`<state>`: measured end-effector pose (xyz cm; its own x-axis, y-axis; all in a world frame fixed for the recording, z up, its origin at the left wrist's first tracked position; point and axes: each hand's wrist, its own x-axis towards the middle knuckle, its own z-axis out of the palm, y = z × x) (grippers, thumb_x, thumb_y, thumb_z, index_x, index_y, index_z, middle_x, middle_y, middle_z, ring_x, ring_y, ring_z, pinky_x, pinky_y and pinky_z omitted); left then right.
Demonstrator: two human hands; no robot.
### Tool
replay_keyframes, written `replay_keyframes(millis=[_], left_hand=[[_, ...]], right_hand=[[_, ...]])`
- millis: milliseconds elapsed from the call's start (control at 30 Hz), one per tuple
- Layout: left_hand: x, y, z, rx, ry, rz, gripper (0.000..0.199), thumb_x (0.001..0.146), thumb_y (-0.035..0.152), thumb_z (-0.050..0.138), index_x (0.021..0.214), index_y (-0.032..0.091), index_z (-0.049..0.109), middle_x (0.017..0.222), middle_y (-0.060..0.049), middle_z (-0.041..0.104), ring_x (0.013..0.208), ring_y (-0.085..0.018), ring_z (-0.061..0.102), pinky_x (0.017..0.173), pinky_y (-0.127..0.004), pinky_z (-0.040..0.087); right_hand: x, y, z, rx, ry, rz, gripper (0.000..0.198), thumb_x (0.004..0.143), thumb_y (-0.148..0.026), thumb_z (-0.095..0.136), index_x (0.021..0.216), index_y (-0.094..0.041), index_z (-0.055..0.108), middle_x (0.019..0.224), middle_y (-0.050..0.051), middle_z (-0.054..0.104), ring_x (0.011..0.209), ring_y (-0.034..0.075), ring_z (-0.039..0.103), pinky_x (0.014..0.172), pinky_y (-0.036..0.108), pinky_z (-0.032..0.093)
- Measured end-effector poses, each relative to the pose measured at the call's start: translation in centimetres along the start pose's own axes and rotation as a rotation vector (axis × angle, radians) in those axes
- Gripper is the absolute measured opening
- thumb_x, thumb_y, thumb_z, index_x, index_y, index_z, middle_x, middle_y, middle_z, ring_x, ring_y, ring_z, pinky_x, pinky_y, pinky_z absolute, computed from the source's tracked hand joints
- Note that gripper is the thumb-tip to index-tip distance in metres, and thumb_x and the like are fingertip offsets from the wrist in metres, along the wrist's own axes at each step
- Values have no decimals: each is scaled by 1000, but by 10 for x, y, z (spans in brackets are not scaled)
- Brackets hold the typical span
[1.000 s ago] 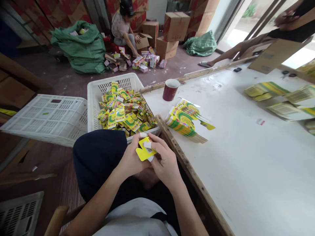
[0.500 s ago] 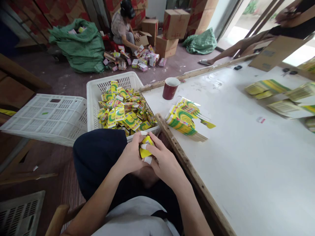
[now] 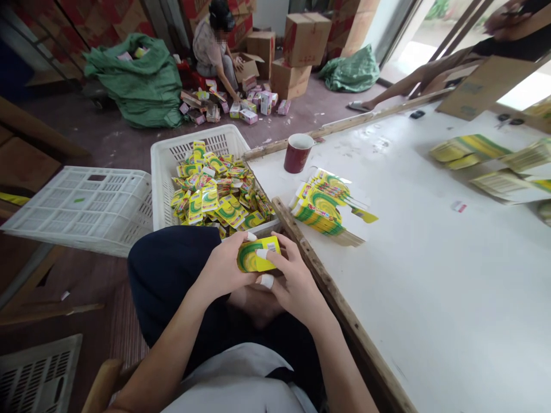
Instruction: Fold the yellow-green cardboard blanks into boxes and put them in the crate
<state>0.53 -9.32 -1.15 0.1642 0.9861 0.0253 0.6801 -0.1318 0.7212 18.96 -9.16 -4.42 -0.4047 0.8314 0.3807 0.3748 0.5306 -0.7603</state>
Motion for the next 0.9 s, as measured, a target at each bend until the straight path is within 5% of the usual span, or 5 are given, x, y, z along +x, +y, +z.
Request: replay_keyframes(millis=[333, 467, 700, 800, 900], left_hand=[[-3, -4, -3, 52, -48, 54, 51, 60, 33, 79, 106, 22, 59, 107, -6, 70, 101, -28, 67, 91, -41, 51], [-7, -3, 6, 76, 3, 29, 52, 62, 30, 76, 110, 21, 58, 112, -8, 70, 105, -30, 65, 95, -43, 50], [-6, -2, 12, 63, 29, 31, 51, 64, 25, 75, 110, 19, 56, 110, -9, 69, 104, -31, 64, 93, -45, 50], [2, -8, 9, 82, 191, 5, 55, 65, 30, 78, 113, 20, 53, 112, -10, 65, 108, -32, 62, 96, -47, 47], [10, -21, 2, 129, 530, -105, 77, 62, 40, 83, 124, 16, 44, 125, -17, 55, 123, -37, 51, 103, -54, 40]], right_hand=[[9, -3, -24, 36, -252, 20, 17, 91, -29, 58, 106, -27, 66, 119, 10, 57, 110, 25, 60, 93, 41, 53], [3, -2, -8, 56, -78, 60, 16, 86, -29, 64, 101, -24, 62, 120, 11, 55, 115, 27, 57, 96, 45, 51], [-2, -5, 19, 251, 113, 251, 62, 81, -31, 68, 135, -24, 36, 132, 13, 53, 121, 27, 56, 101, 46, 49], [9, -1, 4, 181, 97, 241, 66, 81, -33, 68, 137, -22, 36, 137, 15, 51, 120, 28, 58, 101, 48, 48], [24, 21, -30, -4, 281, 262, 63, 78, -39, 70, 133, -23, 41, 134, 16, 55, 109, 28, 64, 96, 51, 50]])
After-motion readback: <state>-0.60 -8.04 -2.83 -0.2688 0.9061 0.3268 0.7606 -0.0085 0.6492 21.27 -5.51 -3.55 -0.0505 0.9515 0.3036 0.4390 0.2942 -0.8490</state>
